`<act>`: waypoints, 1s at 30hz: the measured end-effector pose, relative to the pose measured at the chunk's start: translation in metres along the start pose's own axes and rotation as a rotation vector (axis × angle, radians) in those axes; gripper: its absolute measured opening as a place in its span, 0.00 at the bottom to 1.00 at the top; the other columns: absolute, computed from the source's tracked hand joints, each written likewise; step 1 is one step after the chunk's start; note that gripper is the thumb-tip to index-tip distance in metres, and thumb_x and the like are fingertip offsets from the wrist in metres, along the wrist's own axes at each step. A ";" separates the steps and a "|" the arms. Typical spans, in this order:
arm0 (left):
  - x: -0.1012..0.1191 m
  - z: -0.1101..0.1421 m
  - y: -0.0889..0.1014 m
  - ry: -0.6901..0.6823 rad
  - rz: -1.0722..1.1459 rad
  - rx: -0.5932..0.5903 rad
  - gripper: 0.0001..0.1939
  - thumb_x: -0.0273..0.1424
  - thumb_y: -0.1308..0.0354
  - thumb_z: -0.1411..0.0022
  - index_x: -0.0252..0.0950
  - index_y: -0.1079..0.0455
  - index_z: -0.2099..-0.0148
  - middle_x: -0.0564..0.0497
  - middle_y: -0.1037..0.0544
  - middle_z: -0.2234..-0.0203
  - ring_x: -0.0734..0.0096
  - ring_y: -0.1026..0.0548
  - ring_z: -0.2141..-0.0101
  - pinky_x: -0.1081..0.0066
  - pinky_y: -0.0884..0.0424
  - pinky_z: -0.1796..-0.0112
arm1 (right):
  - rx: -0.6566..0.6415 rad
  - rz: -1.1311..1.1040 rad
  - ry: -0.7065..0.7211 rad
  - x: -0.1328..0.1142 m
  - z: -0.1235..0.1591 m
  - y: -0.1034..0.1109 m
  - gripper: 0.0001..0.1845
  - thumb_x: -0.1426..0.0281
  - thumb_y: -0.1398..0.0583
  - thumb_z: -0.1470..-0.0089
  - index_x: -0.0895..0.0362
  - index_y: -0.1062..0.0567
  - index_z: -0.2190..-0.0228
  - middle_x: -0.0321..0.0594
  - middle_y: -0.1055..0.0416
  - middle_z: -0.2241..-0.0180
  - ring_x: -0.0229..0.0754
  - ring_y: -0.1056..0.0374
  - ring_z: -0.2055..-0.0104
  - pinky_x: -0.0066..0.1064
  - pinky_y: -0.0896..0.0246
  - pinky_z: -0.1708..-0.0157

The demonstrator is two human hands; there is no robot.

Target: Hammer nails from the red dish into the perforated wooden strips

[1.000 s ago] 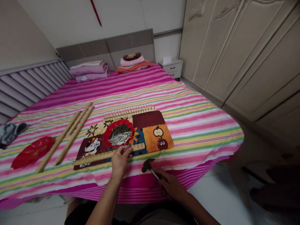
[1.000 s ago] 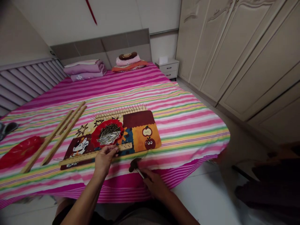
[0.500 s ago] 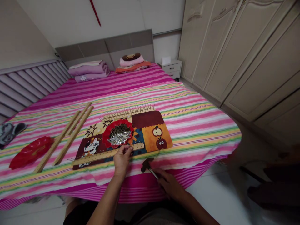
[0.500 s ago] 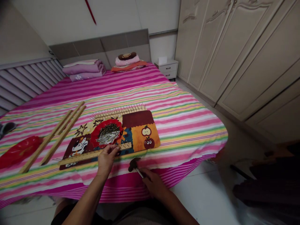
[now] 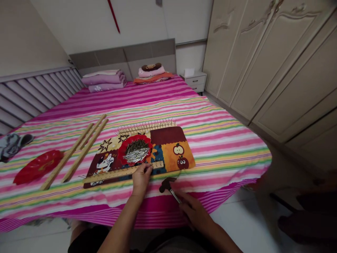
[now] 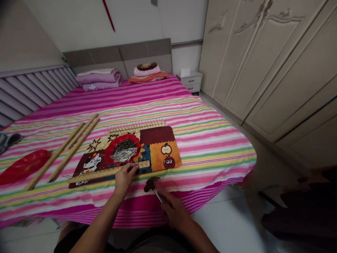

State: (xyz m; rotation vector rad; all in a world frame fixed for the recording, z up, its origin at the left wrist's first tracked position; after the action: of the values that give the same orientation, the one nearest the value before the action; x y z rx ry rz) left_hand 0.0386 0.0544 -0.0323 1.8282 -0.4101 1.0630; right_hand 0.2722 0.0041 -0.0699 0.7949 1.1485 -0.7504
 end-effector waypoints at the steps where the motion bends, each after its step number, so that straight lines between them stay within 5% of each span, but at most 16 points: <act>1: 0.001 0.000 0.000 -0.013 -0.008 -0.004 0.08 0.39 0.43 0.52 0.40 0.28 0.74 0.53 0.22 0.76 0.69 0.26 0.71 0.71 0.32 0.66 | 0.012 0.005 0.023 -0.009 0.002 0.003 0.25 0.74 0.49 0.49 0.54 0.30 0.49 0.31 0.30 0.77 0.36 0.36 0.78 0.27 0.39 0.74; 5: 0.001 0.001 -0.001 -0.059 -0.028 0.000 0.08 0.37 0.44 0.50 0.40 0.28 0.73 0.52 0.22 0.74 0.69 0.26 0.70 0.71 0.32 0.65 | 0.071 0.105 0.190 -0.058 -0.001 0.014 0.23 0.72 0.50 0.44 0.54 0.33 0.47 0.30 0.34 0.80 0.35 0.38 0.79 0.26 0.41 0.75; 8: 0.000 0.002 -0.002 -0.084 -0.045 -0.001 0.07 0.36 0.44 0.50 0.40 0.28 0.73 0.51 0.23 0.74 0.68 0.26 0.70 0.70 0.33 0.64 | 0.080 0.212 0.300 -0.091 -0.014 0.015 0.23 0.73 0.51 0.43 0.53 0.34 0.46 0.34 0.27 0.74 0.36 0.35 0.76 0.27 0.38 0.72; 14: 0.002 0.004 -0.001 -0.129 -0.048 -0.002 0.06 0.33 0.45 0.49 0.40 0.29 0.73 0.52 0.24 0.74 0.69 0.27 0.70 0.71 0.33 0.65 | 0.058 0.279 0.547 -0.120 -0.038 -0.001 0.26 0.76 0.52 0.44 0.55 0.36 0.44 0.43 0.27 0.52 0.43 0.31 0.51 0.37 0.39 0.50; 19: 0.002 0.004 -0.001 -0.133 -0.078 0.007 0.05 0.33 0.45 0.49 0.39 0.30 0.74 0.53 0.26 0.77 0.70 0.29 0.73 0.73 0.34 0.68 | 0.006 0.293 0.488 -0.117 -0.038 -0.003 0.26 0.76 0.52 0.45 0.58 0.35 0.45 0.47 0.26 0.53 0.44 0.31 0.51 0.37 0.38 0.51; 22: 0.000 0.003 -0.003 -0.134 -0.062 -0.006 0.05 0.32 0.45 0.49 0.39 0.29 0.73 0.52 0.24 0.75 0.70 0.28 0.71 0.72 0.33 0.66 | 0.029 0.241 0.360 -0.110 -0.024 0.008 0.25 0.74 0.51 0.44 0.55 0.35 0.45 0.38 0.25 0.70 0.41 0.29 0.66 0.31 0.35 0.63; 25: -0.001 0.003 -0.004 -0.117 -0.041 -0.009 0.05 0.32 0.45 0.49 0.39 0.28 0.71 0.51 0.24 0.74 0.69 0.27 0.70 0.71 0.32 0.65 | -0.028 0.129 0.177 -0.088 -0.010 0.011 0.26 0.74 0.51 0.45 0.54 0.35 0.45 0.30 0.34 0.81 0.35 0.38 0.80 0.25 0.40 0.77; 30: 0.001 0.009 0.011 -0.144 -0.059 -0.016 0.08 0.34 0.45 0.48 0.40 0.27 0.67 0.50 0.22 0.70 0.68 0.26 0.68 0.69 0.31 0.63 | -0.078 0.070 0.017 -0.033 -0.003 -0.001 0.27 0.75 0.50 0.49 0.52 0.31 0.47 0.33 0.26 0.74 0.38 0.32 0.75 0.28 0.36 0.71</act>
State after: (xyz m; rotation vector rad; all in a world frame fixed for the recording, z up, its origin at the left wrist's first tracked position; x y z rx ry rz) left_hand 0.0365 0.0411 -0.0264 1.8979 -0.4461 0.8886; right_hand 0.2620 0.0099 -0.0391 0.7735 1.1521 -0.6382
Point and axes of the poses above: each hand's wrist, its own z-axis away from the middle knuckle, its own y-axis out of the back of the hand, x = y × z, the point moved 4 cm from there along -z, towards the middle knuckle
